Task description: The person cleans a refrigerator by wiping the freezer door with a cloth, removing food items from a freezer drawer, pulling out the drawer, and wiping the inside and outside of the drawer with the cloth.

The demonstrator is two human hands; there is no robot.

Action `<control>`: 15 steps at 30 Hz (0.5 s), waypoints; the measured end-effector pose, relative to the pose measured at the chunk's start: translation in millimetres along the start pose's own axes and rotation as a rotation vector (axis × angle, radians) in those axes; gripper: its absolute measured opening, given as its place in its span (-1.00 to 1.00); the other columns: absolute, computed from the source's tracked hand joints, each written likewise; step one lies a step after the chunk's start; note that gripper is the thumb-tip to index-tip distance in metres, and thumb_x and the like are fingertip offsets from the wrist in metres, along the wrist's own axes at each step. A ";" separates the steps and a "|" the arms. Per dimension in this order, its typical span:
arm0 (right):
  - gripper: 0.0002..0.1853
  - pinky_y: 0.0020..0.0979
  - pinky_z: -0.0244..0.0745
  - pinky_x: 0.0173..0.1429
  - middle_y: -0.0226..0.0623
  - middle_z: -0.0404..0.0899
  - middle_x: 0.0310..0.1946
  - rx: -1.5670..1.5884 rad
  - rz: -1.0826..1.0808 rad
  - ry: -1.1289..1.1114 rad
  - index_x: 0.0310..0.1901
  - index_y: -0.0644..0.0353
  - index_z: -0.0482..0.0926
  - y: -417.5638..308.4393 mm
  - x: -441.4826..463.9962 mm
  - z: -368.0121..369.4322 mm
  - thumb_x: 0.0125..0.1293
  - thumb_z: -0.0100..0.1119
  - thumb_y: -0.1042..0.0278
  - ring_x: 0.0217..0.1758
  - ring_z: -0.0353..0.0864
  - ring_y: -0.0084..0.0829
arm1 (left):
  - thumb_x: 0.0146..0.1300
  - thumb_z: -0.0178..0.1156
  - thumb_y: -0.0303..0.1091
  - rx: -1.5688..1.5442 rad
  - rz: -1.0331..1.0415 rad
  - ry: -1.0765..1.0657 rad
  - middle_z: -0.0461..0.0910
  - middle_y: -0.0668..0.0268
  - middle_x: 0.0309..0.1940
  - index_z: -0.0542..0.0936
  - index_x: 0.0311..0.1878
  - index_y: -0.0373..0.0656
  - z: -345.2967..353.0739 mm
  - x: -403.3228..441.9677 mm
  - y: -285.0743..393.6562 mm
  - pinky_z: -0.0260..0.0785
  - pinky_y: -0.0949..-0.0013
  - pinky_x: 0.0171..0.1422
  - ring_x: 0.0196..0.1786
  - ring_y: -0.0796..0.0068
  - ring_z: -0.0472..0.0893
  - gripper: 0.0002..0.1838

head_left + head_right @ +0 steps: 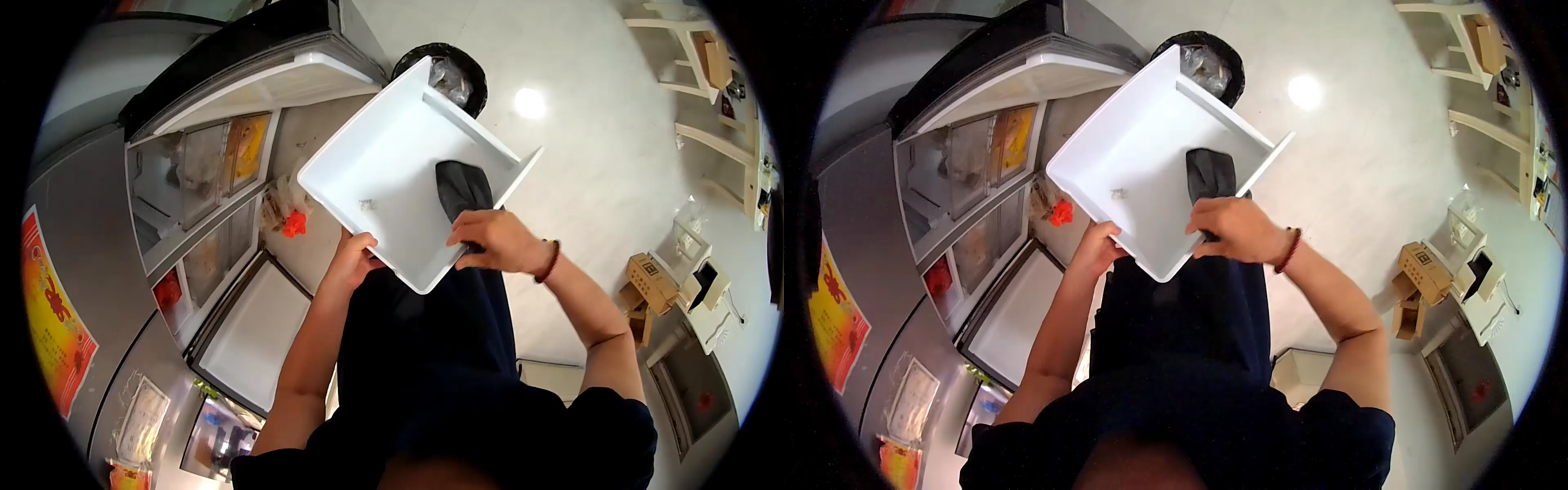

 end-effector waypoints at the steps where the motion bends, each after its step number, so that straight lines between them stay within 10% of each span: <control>1: -0.77 -0.38 0.51 0.04 -0.34 0.58 -0.16 0.131 0.070 -0.043 -0.16 0.17 0.62 3.9 -1.2 -7.8 0.12 0.37 0.40 -0.10 0.61 -0.33 | -0.04 0.10 -0.39 0.037 0.010 0.005 0.34 0.09 0.23 0.00 0.47 -0.04 -2.9 0.2 -0.7 0.50 -0.22 0.08 0.22 0.07 0.47 -0.08; 6: -0.52 -0.47 0.39 0.16 -0.37 0.41 0.04 0.851 0.118 0.359 0.19 0.07 0.37 25.6 21.1 -41.5 0.23 -0.04 0.65 0.09 0.41 -0.55 | -0.10 0.10 -0.42 0.134 0.098 0.032 0.27 0.08 0.25 -0.17 0.49 0.06 -12.1 -7.9 -2.1 0.51 -0.17 0.04 0.22 0.07 0.44 0.03; 13: -0.58 -0.50 0.39 0.11 -0.43 0.44 0.02 1.499 0.308 0.222 0.18 0.02 0.40 34.4 160.8 123.1 0.29 0.05 0.55 0.00 0.44 -0.55 | -0.09 0.06 -0.53 0.253 0.252 0.015 0.30 0.23 0.20 0.04 0.47 -0.13 -24.1 -22.4 -20.2 0.38 0.29 0.19 0.16 0.35 0.44 -0.08; 15: -0.65 -0.42 0.40 0.12 -0.37 0.45 -0.01 0.848 -0.004 0.337 0.07 0.07 0.44 26.0 170.6 108.2 0.24 0.07 0.58 0.01 0.48 -0.42 | -0.10 0.04 -0.57 0.231 0.227 0.006 0.34 0.27 0.16 0.10 0.44 -0.20 -32.1 -31.5 -20.4 0.31 0.35 0.23 0.12 0.38 0.46 -0.12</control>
Point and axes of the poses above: each hand's wrist, its own x-axis towards the middle knuckle, its own z-axis out of the palm, y = z × x, the point moved 9 cm from there along x, towards the middle knuckle
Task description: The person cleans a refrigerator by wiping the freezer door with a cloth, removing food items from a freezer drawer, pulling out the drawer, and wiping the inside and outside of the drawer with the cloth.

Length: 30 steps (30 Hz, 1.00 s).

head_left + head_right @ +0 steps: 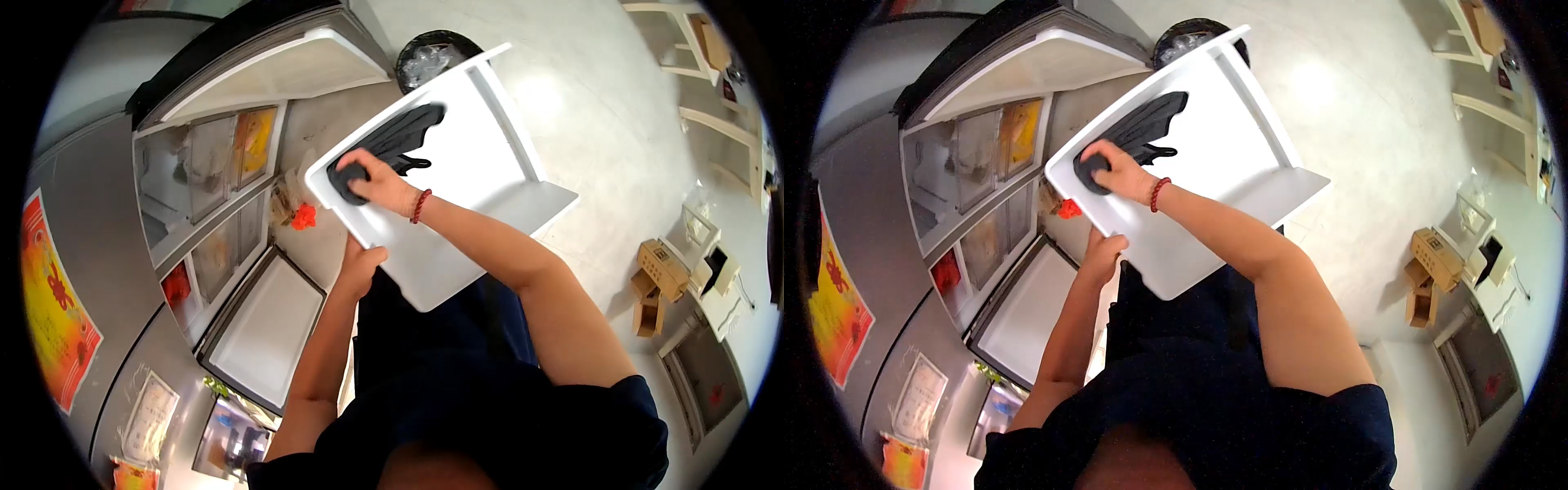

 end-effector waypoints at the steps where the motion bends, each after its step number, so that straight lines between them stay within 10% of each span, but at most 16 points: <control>1: -0.67 -0.37 0.40 0.12 -0.32 0.44 -0.05 -0.245 -0.127 -0.121 0.00 0.10 0.44 -6.3 -5.3 3.4 0.20 0.08 0.61 0.01 0.48 -0.33 | -0.10 0.04 -0.56 -0.056 -0.013 -0.027 0.35 0.27 0.15 0.11 0.44 -0.20 -1.9 -5.6 3.7 0.33 0.33 0.22 0.12 0.37 0.46 -0.12; 6: -0.73 -0.19 0.42 0.08 -0.20 0.45 -0.12 -0.961 -0.061 -0.513 -0.19 0.16 0.48 19.8 -38.8 -44.0 0.05 0.09 0.66 0.04 0.51 -0.12 | -0.14 0.05 -0.55 -0.143 -0.117 0.020 0.41 0.22 0.11 0.12 0.43 -0.17 -11.5 -24.6 -2.9 0.42 0.21 0.16 0.16 0.28 0.47 -0.10; 8: -0.75 -0.22 0.47 0.03 -0.21 0.50 -0.15 -1.302 -0.200 -0.401 -0.23 0.13 0.54 23.8 -33.6 -107.6 0.07 0.03 0.65 -0.01 0.54 -0.14 | -0.15 0.05 -0.55 -0.134 -0.124 0.023 0.39 0.20 0.13 0.09 0.45 -0.14 -18.6 -28.9 -6.0 0.41 0.21 0.19 0.17 0.27 0.46 -0.07; 10: -0.78 -0.21 0.50 -0.02 -0.25 0.54 -0.15 -1.686 0.099 -0.302 -0.29 0.09 0.59 14.7 -30.4 -174.0 0.10 0.00 0.60 -0.06 0.57 -0.19 | -0.16 0.05 -0.55 -0.124 -0.128 0.044 0.36 0.20 0.16 0.06 0.47 -0.15 -25.1 -39.9 0.0 0.36 0.23 0.24 0.20 0.28 0.43 -0.05; 15: -0.79 -0.29 0.52 0.03 -0.19 0.64 -0.26 -0.555 0.365 0.198 -0.30 0.16 0.69 -27.6 -35.9 -132.1 0.06 0.09 0.46 -0.13 0.63 -0.17 | -0.16 0.04 -0.55 -0.055 0.075 0.043 0.30 0.23 0.21 0.05 0.47 -0.18 -29.9 -31.7 16.2 0.21 0.25 0.37 0.29 0.32 0.33 -0.04; 18: -0.53 -0.30 0.45 0.20 -0.19 0.49 0.04 -0.748 -0.210 -0.239 0.04 0.13 0.52 -49.2 -40.2 -19.4 0.01 0.10 0.61 0.09 0.52 -0.17 | -0.17 0.04 -0.56 -0.076 0.081 0.070 0.30 0.22 0.22 0.05 0.46 -0.19 -36.0 -33.0 13.4 0.21 0.24 0.38 0.30 0.32 0.33 -0.04; 21: -0.46 -0.25 0.42 0.27 -0.21 0.41 0.15 -1.169 -0.303 -0.137 0.12 0.09 0.46 -32.4 -17.5 -52.1 0.02 0.15 0.60 0.14 0.50 -0.13 | -0.18 0.04 -0.56 -0.112 0.061 0.070 0.33 0.22 0.21 0.04 0.47 -0.19 -45.9 -40.5 13.7 0.24 0.24 0.36 0.26 0.30 0.37 -0.03; 26: -0.67 -0.25 0.48 0.10 -0.16 0.53 0.02 -1.232 0.399 0.196 0.00 0.08 0.57 -21.2 -24.2 -148.3 0.22 -0.06 0.47 0.00 0.55 -0.12 | -0.20 0.04 -0.56 -0.154 0.001 0.082 0.36 0.22 0.22 0.09 0.47 -0.16 -58.0 -48.3 -2.1 0.26 0.25 0.36 0.26 0.30 0.41 -0.03; 30: -0.71 -0.35 0.45 0.05 -0.21 0.64 -0.23 -0.786 0.304 0.181 -0.22 0.22 0.63 -64.3 -37.4 -151.9 0.17 -0.14 0.51 -0.11 0.58 -0.37 | -0.20 0.07 -0.55 -0.073 0.142 -0.008 0.35 0.26 0.26 0.07 0.49 -0.15 -39.6 -57.5 35.2 0.18 0.25 0.42 0.32 0.32 0.37 0.00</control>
Point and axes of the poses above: each hand's wrist, its own x-axis towards the middle knuckle, its own z-axis out of the palm, y = z × x, the point moved 9 cm from there along x, towards the middle knuckle
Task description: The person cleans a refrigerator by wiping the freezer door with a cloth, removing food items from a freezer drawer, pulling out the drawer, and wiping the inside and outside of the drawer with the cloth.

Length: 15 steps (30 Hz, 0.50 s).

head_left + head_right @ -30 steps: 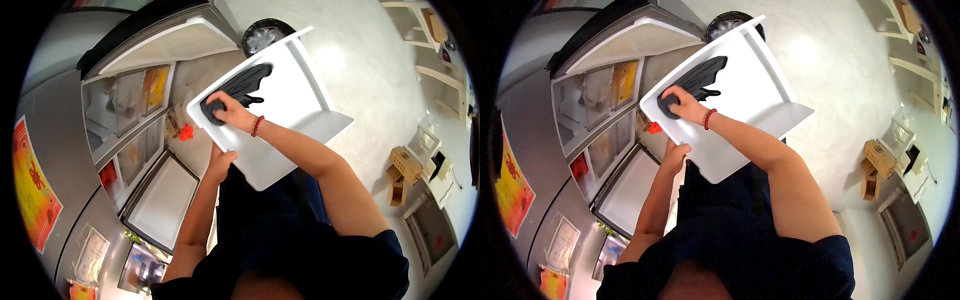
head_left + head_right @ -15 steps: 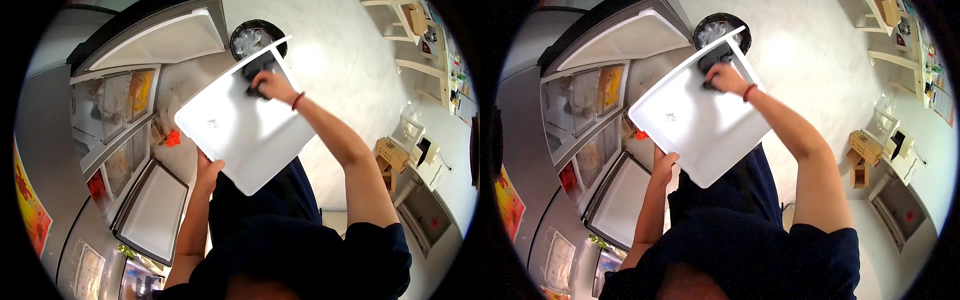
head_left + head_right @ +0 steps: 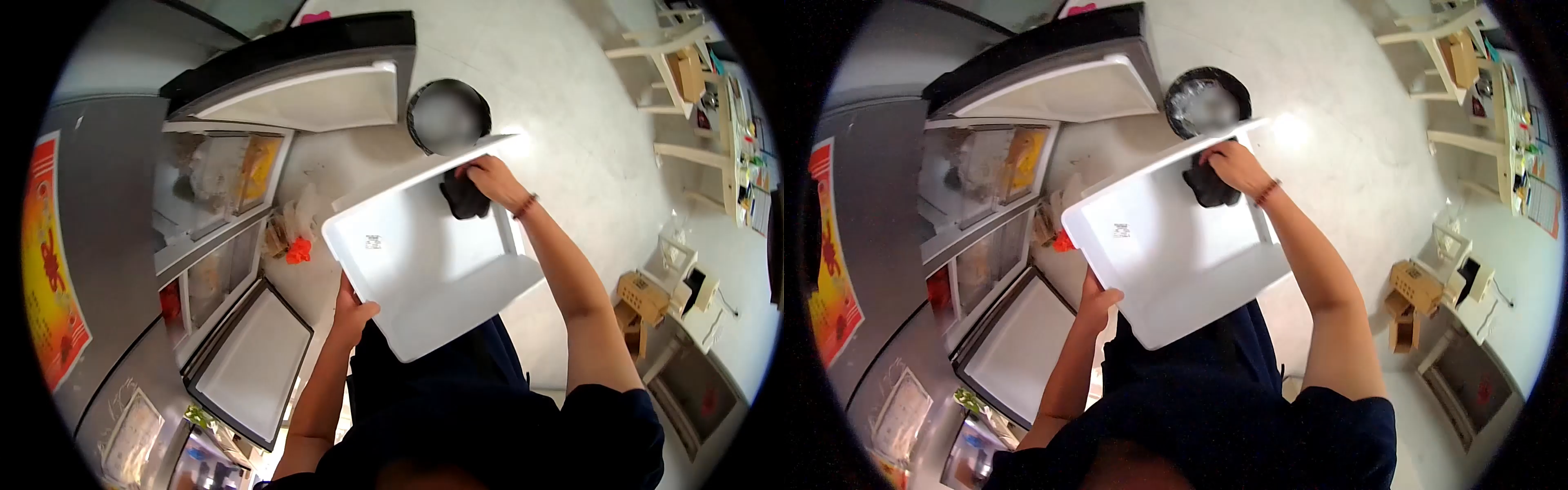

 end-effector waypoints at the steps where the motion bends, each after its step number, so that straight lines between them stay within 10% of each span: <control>1: -0.70 -0.38 0.44 0.03 -0.27 0.62 -0.25 0.073 -0.040 0.025 -0.21 0.23 0.62 -20.5 -17.5 -13.9 0.17 -0.16 0.52 -0.13 0.55 -0.43 | -0.19 0.06 -0.57 0.007 0.039 -0.024 0.35 0.26 0.26 0.07 0.49 -0.17 1.5 -0.6 9.8 0.19 0.25 0.41 0.33 0.33 0.36 -0.01; 5: -0.66 -0.52 0.37 0.05 -0.42 0.54 -0.29 0.335 0.107 -0.054 -0.18 0.24 0.57 -105.9 -79.9 -64.9 0.12 -0.22 0.59 -0.11 0.45 -0.57 | -0.16 0.06 -0.58 0.049 0.131 -0.006 0.38 0.26 0.22 0.11 0.45 -0.23 9.7 -13.6 71.3 0.24 0.25 0.36 0.29 0.34 0.40 -0.07; 15: -0.61 -0.51 0.42 0.09 -0.37 0.55 -0.06 0.264 -0.652 0.161 0.17 0.24 0.41 -371.1 -142.9 -178.1 0.29 0.00 0.52 -0.01 0.49 -0.57 | -0.09 0.10 -0.46 -0.203 0.392 0.106 0.48 0.21 0.07 0.27 0.33 -0.21 -2.3 -49.0 205.5 0.47 0.25 0.13 0.14 0.31 0.52 -0.23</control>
Point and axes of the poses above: each hand's wrist, its own x-axis towards the middle knuckle, its own z-axis out of the palm, y = z × x, the point moved 9 cm from there along x, towards the middle knuckle
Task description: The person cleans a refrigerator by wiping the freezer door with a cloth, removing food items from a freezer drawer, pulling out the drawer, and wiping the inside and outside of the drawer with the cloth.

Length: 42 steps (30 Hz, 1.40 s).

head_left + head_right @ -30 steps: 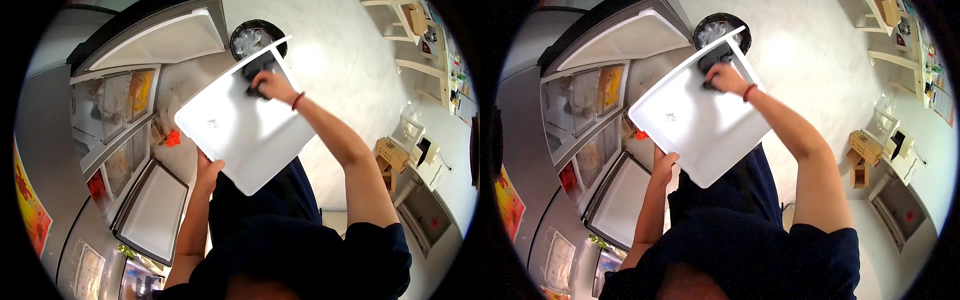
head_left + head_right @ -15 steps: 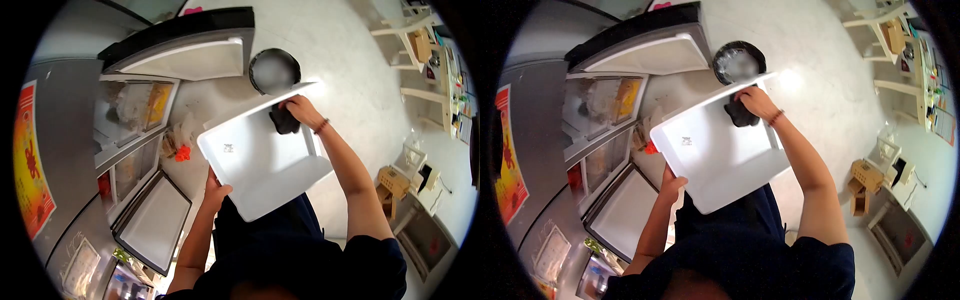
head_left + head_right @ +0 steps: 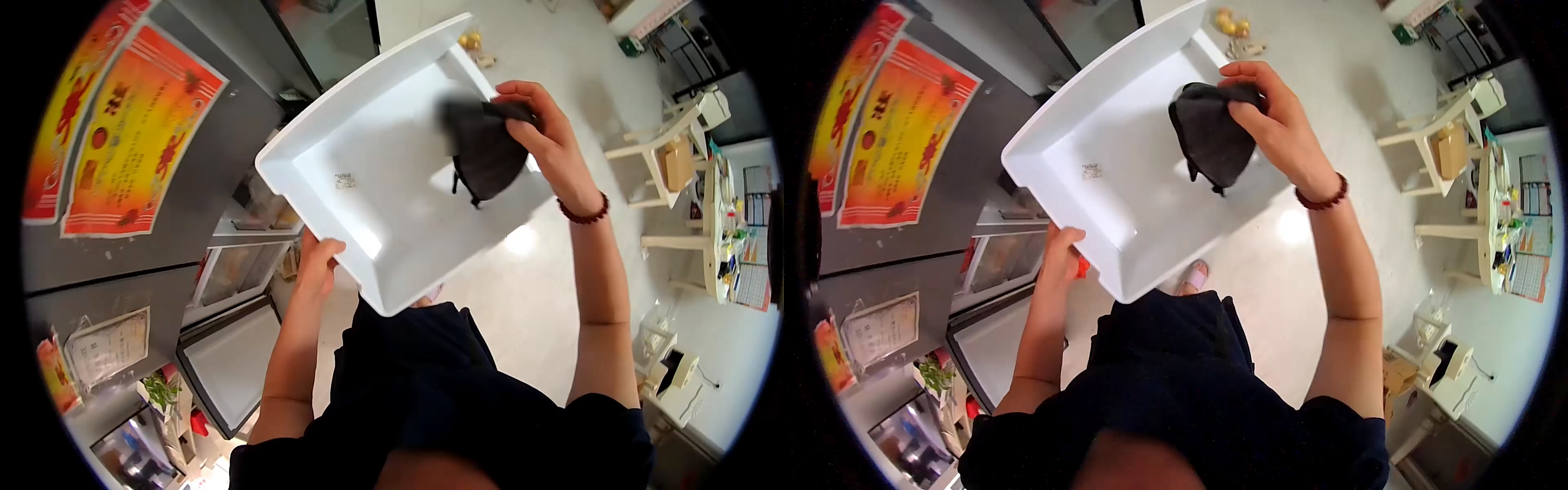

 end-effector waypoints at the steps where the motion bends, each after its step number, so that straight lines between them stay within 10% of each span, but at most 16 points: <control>1: -0.63 -0.52 0.44 0.03 -0.36 0.55 -0.09 0.006 -0.048 0.049 0.15 0.23 0.42 -3.3 13.4 3.6 0.29 0.06 0.50 -0.06 0.50 -0.58 | -0.09 0.10 -0.44 0.008 0.003 0.022 0.48 0.21 0.07 0.26 0.33 -0.19 -0.6 4.4 11.0 0.50 0.25 0.09 0.12 0.31 0.53 -0.23; 9: -0.54 -0.53 0.45 0.07 -0.36 0.49 0.03 0.107 0.043 -0.081 0.25 0.15 0.39 31.8 107.3 100.6 0.32 0.19 0.47 -0.05 0.52 -0.59 | -0.04 0.11 -0.29 0.110 -0.048 0.008 0.51 0.20 0.06 0.31 0.32 -0.10 -16.8 63.5 62.9 0.58 0.05 0.02 0.07 0.24 0.59 -0.28; 11: -0.24 -0.26 0.30 0.38 0.09 0.20 0.39 -0.524 -0.175 -0.096 0.44 0.07 0.20 78.2 129.8 107.3 0.26 0.31 0.19 0.37 0.37 -0.11 | -0.04 0.12 -0.28 0.143 -0.080 0.008 0.51 0.20 0.06 0.32 0.31 -0.07 -21.5 77.6 68.9 0.59 0.03 -0.02 0.05 0.23 0.60 -0.28; 13: -0.13 -0.17 0.16 0.48 0.23 -0.03 0.47 -0.694 0.138 -0.173 0.46 0.04 0.17 106.6 123.6 113.4 0.17 0.34 -0.03 0.51 0.13 0.04 | -0.05 0.14 -0.20 0.181 -0.116 -0.014 0.52 0.21 0.03 0.35 0.28 -0.05 -27.5 93.3 68.9 0.58 0.01 -0.08 0.01 0.22 0.61 -0.30; 24: 0.08 -0.05 0.32 0.37 0.24 0.15 0.32 -0.836 0.418 -0.066 0.43 -0.03 0.19 187.3 162.2 129.6 -0.12 0.40 -0.31 0.30 0.32 0.27 | 0.04 0.03 -0.33 0.248 0.089 0.073 0.53 0.15 0.03 0.31 0.34 -0.20 -39.1 138.0 68.8 0.39 0.25 0.19 0.09 0.22 0.55 -0.31; 28: -0.36 -0.02 0.47 0.19 0.16 0.23 0.19 -0.787 0.190 -0.031 0.18 0.01 0.42 187.8 173.9 183.1 0.00 0.40 0.26 0.04 0.53 0.21 | -0.04 -0.12 -0.59 0.635 0.547 0.271 0.41 -0.03 0.20 0.20 0.43 -0.20 -12.4 109.9 132.4 0.23 0.18 0.35 0.21 0.01 0.44 -0.20; 32: -0.65 -0.14 0.45 0.13 0.04 0.52 -0.16 -0.313 -0.174 -0.251 -0.11 0.08 0.61 142.8 170.2 278.2 -0.01 0.32 0.32 0.05 0.46 0.05 | -0.07 -0.12 -0.64 0.706 0.435 0.343 0.39 -0.04 0.21 0.18 0.45 -0.18 -21.4 113.4 119.8 0.19 0.21 0.37 0.26 0.03 0.39 -0.16; 36: -0.70 -0.13 0.48 0.01 0.08 0.60 -0.30 -0.143 -0.124 0.160 -0.20 0.23 0.65 111.1 195.5 248.4 0.01 0.27 0.31 -0.14 0.58 0.03 | -0.03 -0.11 -0.65 0.593 0.404 0.312 0.45 0.04 0.19 0.23 0.44 -0.17 -19.9 111.6 119.3 0.26 0.33 0.28 0.20 0.14 0.46 -0.20; 40: -0.65 -0.30 0.63 -0.19 -0.05 0.70 -0.32 -0.245 0.276 0.497 -0.07 0.30 0.65 204.3 225.7 164.3 0.07 0.21 0.40 -0.29 0.73 -0.26 | 0.00 -0.11 -0.66 0.549 0.409 0.262 0.52 0.09 0.13 0.28 0.40 -0.18 -18.0 113.8 127.4 0.31 0.36 0.23 0.14 0.24 0.52 -0.24; 42: -0.70 -0.21 0.56 -0.03 0.02 0.68 -0.23 0.212 0.485 0.816 -0.15 0.35 0.62 271.3 215.2 107.9 0.13 0.21 0.34 -0.17 0.70 -0.09 | 0.00 -0.11 -0.66 0.543 0.404 0.257 0.53 0.10 0.13 0.28 0.40 -0.20 -18.2 114.6 131.6 0.31 0.37 0.23 0.14 0.26 0.52 -0.25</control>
Point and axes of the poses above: each hand's wrist, its own x-axis towards the middle knuckle, its own z-axis out of the palm, y = z × x, the point moved 9 cm from there along x, towards the middle knuckle
